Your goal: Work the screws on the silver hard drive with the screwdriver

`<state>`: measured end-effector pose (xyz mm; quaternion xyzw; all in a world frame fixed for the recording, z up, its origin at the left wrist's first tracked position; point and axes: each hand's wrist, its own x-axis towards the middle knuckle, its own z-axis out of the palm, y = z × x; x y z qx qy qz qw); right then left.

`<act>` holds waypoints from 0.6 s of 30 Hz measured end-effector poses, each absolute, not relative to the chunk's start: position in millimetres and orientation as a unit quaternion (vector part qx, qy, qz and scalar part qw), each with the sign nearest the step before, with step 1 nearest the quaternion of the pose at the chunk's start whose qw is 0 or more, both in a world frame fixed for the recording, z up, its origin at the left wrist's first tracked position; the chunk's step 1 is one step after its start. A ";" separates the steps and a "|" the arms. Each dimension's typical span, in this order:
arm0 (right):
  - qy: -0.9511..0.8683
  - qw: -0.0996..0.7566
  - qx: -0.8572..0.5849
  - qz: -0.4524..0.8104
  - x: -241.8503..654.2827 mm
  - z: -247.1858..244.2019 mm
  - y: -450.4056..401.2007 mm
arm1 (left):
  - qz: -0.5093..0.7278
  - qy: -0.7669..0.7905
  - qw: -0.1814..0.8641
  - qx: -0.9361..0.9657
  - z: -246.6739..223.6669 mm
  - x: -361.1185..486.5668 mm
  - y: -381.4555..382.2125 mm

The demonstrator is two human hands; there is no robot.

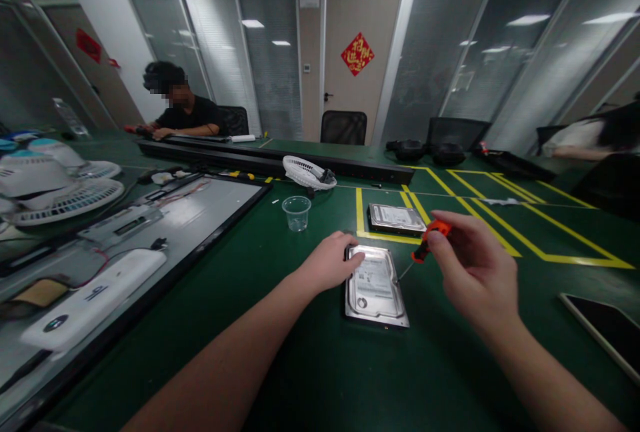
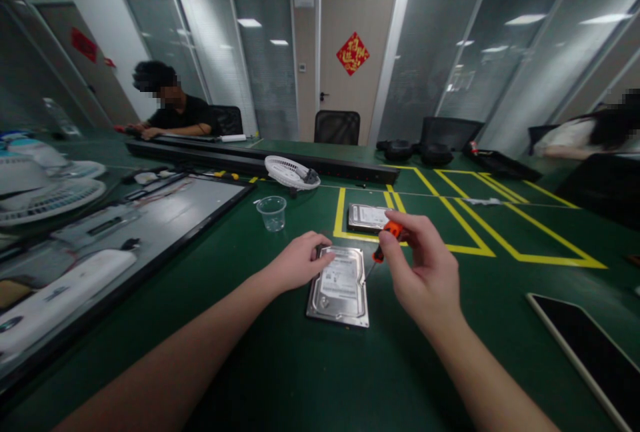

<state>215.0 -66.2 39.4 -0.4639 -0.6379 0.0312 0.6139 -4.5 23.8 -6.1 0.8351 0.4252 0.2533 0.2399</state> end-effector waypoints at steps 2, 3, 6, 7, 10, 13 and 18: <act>-0.636 0.615 -0.464 0.043 215.1 41.2 -68.3 | 0.255 0.423 0.240 0.836 -6.7 -4.6 24.0; -0.634 0.616 -0.465 0.051 215.1 41.8 -69.1 | 0.257 0.421 0.239 0.836 -7.0 -4.6 24.1; -0.626 0.625 -0.459 0.079 215.0 41.9 -69.9 | 0.259 0.421 0.236 0.837 -7.6 -4.3 24.5; -0.625 0.629 -0.454 0.091 215.0 41.3 -69.7 | 0.259 0.422 0.235 0.836 -7.5 -4.1 24.6; -0.624 0.635 -0.444 0.097 214.8 38.9 -68.0 | 0.254 0.424 0.234 0.837 -7.1 -3.6 24.7; -0.624 0.634 -0.451 0.067 214.9 37.5 -65.8 | 0.251 0.427 0.233 0.837 -7.2 -3.2 24.9; -0.629 0.628 -0.458 0.029 216.1 37.5 -63.6 | 0.255 0.426 0.235 0.836 -7.7 -3.2 25.1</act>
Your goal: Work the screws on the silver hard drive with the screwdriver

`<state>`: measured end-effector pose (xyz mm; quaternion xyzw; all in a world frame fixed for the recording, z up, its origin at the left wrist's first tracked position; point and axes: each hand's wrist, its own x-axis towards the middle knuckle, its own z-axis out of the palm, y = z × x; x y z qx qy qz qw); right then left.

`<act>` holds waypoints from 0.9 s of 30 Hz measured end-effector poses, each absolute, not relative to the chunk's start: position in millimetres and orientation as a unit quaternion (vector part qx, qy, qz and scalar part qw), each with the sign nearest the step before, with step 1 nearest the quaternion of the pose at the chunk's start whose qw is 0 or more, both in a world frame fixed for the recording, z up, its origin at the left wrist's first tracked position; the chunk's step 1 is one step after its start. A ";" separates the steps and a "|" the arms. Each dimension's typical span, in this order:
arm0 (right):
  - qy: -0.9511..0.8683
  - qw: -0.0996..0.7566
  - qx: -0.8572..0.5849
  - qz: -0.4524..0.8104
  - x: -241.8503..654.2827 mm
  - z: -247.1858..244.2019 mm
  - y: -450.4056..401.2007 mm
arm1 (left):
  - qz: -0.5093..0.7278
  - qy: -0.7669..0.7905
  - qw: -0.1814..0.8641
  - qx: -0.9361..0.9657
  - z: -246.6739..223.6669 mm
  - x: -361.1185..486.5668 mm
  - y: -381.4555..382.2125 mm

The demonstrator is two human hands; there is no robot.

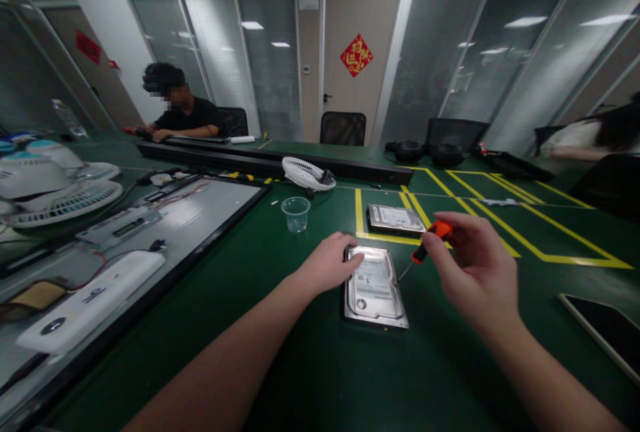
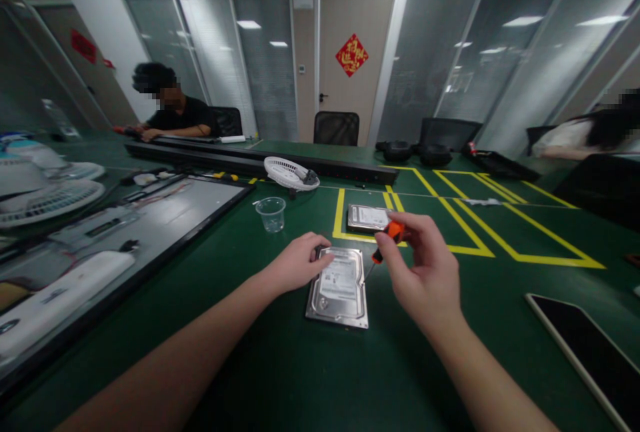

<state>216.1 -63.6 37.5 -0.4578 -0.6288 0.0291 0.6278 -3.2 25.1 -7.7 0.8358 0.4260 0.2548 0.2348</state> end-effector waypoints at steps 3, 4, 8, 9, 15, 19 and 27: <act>-0.635 0.623 -0.453 0.052 216.1 38.8 -65.0 | 0.256 0.424 0.237 0.836 -7.2 -3.9 24.8; -0.636 0.623 -0.451 0.065 215.8 39.6 -65.9 | 0.256 0.423 0.238 0.836 -7.0 -4.1 24.6; -0.630 0.629 -0.444 0.097 214.3 42.4 -69.3 | 0.258 0.418 0.242 0.837 -7.4 -4.7 24.6; -0.628 0.632 -0.442 0.104 214.0 42.5 -69.7 | 0.258 0.418 0.242 0.837 -7.7 -4.8 24.8; -0.627 0.635 -0.441 0.094 215.1 37.8 -67.6 | 0.258 0.421 0.243 0.835 -9.9 -4.4 26.2; -0.627 0.633 -0.451 0.040 216.1 36.5 -63.8 | 0.263 0.421 0.235 0.836 -11.3 -3.3 26.7; -0.639 0.627 -0.438 0.083 215.8 39.8 -69.1 | 0.259 0.422 0.238 0.836 -11.5 -3.6 26.7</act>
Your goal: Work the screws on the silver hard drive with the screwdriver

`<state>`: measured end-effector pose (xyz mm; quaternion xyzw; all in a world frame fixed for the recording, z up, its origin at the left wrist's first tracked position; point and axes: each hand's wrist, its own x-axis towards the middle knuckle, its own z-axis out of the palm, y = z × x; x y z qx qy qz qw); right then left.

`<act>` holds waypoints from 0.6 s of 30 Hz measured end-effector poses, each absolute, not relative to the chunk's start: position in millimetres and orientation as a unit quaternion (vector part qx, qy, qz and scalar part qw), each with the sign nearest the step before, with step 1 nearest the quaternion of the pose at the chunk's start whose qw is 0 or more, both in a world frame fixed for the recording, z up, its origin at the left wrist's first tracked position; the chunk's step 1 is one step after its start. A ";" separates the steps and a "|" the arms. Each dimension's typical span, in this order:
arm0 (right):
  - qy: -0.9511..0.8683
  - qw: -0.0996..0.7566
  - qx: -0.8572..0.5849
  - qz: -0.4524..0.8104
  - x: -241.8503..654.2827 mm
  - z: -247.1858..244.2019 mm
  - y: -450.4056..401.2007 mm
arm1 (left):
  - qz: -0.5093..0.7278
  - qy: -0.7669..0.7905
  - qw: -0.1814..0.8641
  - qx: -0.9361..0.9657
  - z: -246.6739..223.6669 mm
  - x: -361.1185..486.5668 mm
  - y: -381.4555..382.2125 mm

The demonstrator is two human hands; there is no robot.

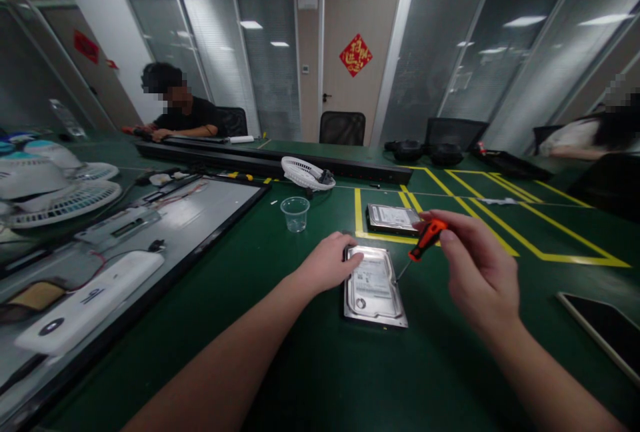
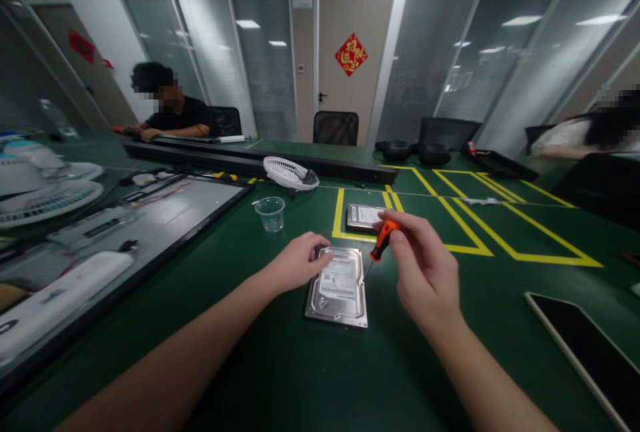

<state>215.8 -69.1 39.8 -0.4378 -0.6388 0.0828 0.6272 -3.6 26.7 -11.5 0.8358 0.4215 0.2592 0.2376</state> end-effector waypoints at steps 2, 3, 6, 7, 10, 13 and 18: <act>-0.636 0.632 -0.433 0.099 214.8 40.2 -70.1 | 0.258 0.425 0.238 0.835 -11.0 -3.8 26.4; -0.634 0.634 -0.431 0.105 214.4 40.0 -69.9 | 0.257 0.427 0.239 0.834 -10.7 -3.7 26.2; -0.627 0.642 -0.433 0.088 214.7 37.8 -66.6 | 0.256 0.428 0.239 0.833 -10.0 -3.4 26.0; -0.625 0.642 -0.438 0.072 215.3 36.8 -65.0 | 0.256 0.426 0.239 0.834 -9.8 -3.2 25.9; -0.630 0.633 -0.449 0.030 218.0 35.4 -62.0 | 0.258 0.425 0.237 0.835 -9.5 -2.8 25.9; -0.642 0.618 -0.452 0.021 219.0 37.5 -63.6 | 0.258 0.425 0.239 0.834 -8.9 -2.9 25.3; -0.645 0.617 -0.448 0.058 215.8 43.0 -70.3 | 0.251 0.429 0.243 0.833 -7.7 -3.5 24.4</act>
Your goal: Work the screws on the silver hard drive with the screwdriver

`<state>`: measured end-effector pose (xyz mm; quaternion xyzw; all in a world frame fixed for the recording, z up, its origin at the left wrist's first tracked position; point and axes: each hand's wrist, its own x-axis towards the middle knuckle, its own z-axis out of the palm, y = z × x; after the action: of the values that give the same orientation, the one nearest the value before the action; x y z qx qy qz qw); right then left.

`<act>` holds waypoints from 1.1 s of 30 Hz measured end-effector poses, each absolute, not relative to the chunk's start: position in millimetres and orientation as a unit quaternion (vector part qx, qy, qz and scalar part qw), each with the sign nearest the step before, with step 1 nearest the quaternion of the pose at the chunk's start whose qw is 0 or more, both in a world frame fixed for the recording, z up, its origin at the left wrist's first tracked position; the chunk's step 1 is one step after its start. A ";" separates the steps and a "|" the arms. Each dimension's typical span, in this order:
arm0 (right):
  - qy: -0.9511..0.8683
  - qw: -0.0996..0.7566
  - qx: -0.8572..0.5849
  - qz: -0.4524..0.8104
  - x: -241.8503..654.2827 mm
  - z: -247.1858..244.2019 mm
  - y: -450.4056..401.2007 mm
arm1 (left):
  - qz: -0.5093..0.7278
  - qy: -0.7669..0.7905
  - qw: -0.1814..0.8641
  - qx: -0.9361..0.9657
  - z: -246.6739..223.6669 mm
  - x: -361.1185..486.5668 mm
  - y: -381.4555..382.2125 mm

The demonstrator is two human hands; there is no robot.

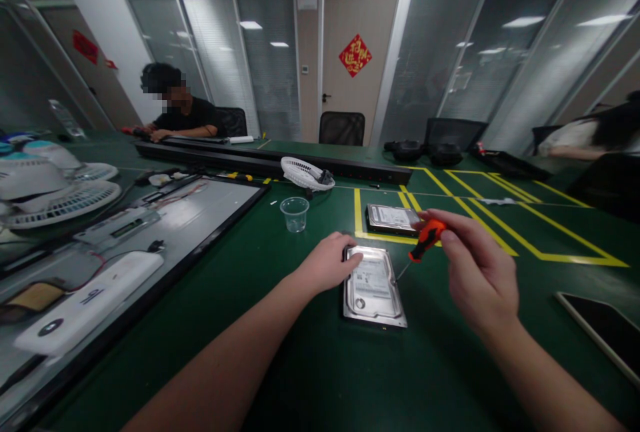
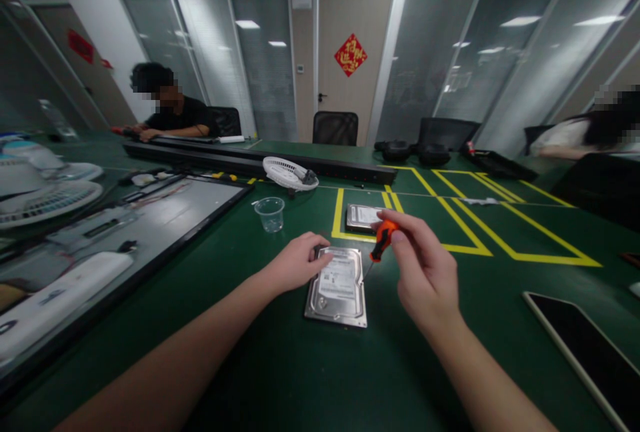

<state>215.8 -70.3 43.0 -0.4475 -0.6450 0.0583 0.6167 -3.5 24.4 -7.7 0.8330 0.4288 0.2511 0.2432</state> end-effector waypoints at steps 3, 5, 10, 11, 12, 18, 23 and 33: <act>-0.638 0.625 -0.442 0.086 214.4 42.1 -70.6 | 0.257 0.426 0.239 0.834 -8.7 -3.3 25.2; -0.631 0.634 -0.437 0.089 214.4 39.9 -68.8 | 0.262 0.420 0.235 0.837 -9.8 -3.1 26.0; -0.629 0.634 -0.449 0.036 216.8 37.1 -63.3 | 0.265 0.418 0.235 0.837 -11.2 -2.9 26.7; -0.632 0.629 -0.452 0.027 217.3 37.3 -63.0 | 0.265 0.419 0.235 0.836 -11.1 -2.9 26.7; -0.634 0.625 -0.454 0.022 217.6 37.8 -63.1 | 0.265 0.419 0.236 0.836 -10.9 -2.9 26.6; -0.638 0.623 -0.446 0.076 215.1 41.7 -69.3 | 0.258 0.421 0.243 0.835 -8.7 -4.0 25.7; -0.627 0.636 -0.441 0.092 212.4 40.5 -69.8 | 0.256 0.424 0.242 0.835 -6.9 -3.9 24.4; -0.637 0.620 -0.457 0.042 215.6 41.0 -66.6 | 0.256 0.423 0.233 0.837 -7.6 -2.8 25.0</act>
<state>215.6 -66.6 41.0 -0.4565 -0.6367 0.0416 0.6201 -2.8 25.0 -7.6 0.8369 0.4235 0.2565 0.2334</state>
